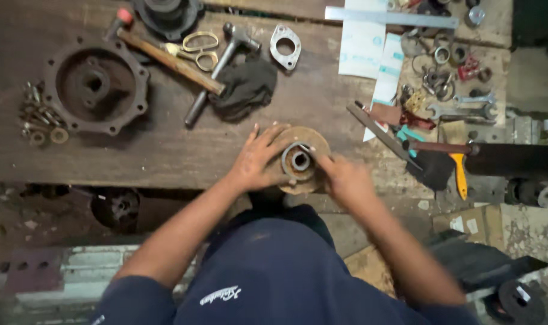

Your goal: The person holds a rusty metal pulley on a cluttered workbench and repeatedly scrapes rust from its hub and inner bore with a small handheld scraper, rotating the pulley to reach different spots. Near the end they set the pulley down and walk away from the bench.

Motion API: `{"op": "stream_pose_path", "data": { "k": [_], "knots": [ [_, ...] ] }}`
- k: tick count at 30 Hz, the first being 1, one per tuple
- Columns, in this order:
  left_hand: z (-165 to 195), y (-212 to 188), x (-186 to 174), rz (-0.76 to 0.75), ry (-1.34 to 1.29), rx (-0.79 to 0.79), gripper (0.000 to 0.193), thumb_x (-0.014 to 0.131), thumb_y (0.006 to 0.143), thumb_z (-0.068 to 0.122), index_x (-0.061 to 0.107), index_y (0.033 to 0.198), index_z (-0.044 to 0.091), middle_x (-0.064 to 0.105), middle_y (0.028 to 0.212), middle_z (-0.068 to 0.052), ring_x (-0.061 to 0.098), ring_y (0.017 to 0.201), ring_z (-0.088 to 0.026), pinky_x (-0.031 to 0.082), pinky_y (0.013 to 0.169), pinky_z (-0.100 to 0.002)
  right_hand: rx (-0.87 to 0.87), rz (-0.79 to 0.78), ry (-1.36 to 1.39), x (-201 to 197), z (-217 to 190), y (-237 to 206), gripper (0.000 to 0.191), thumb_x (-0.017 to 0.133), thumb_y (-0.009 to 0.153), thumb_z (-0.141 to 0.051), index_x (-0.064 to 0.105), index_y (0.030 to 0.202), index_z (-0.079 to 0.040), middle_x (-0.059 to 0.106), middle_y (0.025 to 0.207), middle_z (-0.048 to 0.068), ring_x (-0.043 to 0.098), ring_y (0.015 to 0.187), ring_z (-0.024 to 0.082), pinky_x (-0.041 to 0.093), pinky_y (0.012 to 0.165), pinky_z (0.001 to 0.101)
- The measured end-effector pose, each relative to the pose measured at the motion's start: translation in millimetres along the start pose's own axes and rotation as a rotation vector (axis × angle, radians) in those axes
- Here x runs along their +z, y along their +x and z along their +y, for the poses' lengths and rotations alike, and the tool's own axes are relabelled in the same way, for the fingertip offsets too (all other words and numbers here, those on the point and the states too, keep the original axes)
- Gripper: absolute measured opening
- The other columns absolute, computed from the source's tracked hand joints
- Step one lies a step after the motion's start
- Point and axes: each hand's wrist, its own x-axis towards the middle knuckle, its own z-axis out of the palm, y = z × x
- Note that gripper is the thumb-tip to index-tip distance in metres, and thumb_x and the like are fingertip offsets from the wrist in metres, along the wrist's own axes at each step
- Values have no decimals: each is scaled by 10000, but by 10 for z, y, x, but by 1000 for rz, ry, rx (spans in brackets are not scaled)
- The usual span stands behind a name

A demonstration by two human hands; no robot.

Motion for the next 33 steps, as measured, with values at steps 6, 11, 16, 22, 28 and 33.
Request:
{"op": "stream_pose_path", "data": {
  "k": [6, 11, 16, 22, 28, 33],
  "knots": [
    [-29, -34, 32, -15, 8, 1, 972, 869, 664, 578, 515, 1495, 220, 436, 1575, -148, 375, 1488, -390, 184, 1184, -717, 186, 166, 92, 204, -392, -168, 470, 697, 859, -164, 627, 1321, -218, 707, 963, 161, 696, 758, 399, 548, 634, 495],
    [-92, -36, 30, -7, -3, 13, 960, 860, 688, 575, 507, 1506, 215, 432, 1597, -153, 383, 1499, -378, 205, 1204, -706, -240, -73, -81, -80, 184, 194, 460, 699, 846, -182, 633, 1297, -245, 697, 967, 140, 709, 752, 370, 559, 620, 483],
    [4, -5, -6, 20, 3, 0, 981, 881, 656, 565, 517, 1492, 203, 457, 1569, -136, 409, 1486, -366, 202, 1207, -720, 57, 15, -43, 51, -43, -1, 508, 696, 856, -201, 622, 1356, -250, 681, 852, 160, 687, 666, 389, 534, 569, 513],
    [-20, 2, -25, -11, -6, -4, 963, 891, 649, 550, 536, 1475, 203, 462, 1562, -159, 406, 1470, -394, 207, 1174, -727, 84, 105, 17, 106, -325, -110, 503, 698, 827, -188, 637, 1325, -228, 680, 879, 172, 676, 677, 401, 535, 584, 507],
    [-95, 150, -127, -119, 10, 72, 989, 886, 619, 591, 537, 1463, 213, 432, 1575, -166, 396, 1470, -392, 186, 1191, -736, -262, -184, -96, -211, 192, 403, 401, 729, 781, -224, 649, 1174, -228, 682, 893, 139, 697, 710, 373, 540, 578, 494],
    [-69, 154, -270, -140, 162, 117, 918, 871, 719, 552, 550, 1527, 258, 435, 1596, -142, 335, 1509, -454, 171, 1192, -720, -14, 66, -9, -22, -103, 50, 379, 681, 832, -177, 648, 1208, -212, 699, 888, 132, 702, 742, 365, 540, 612, 501]
  ]
}}
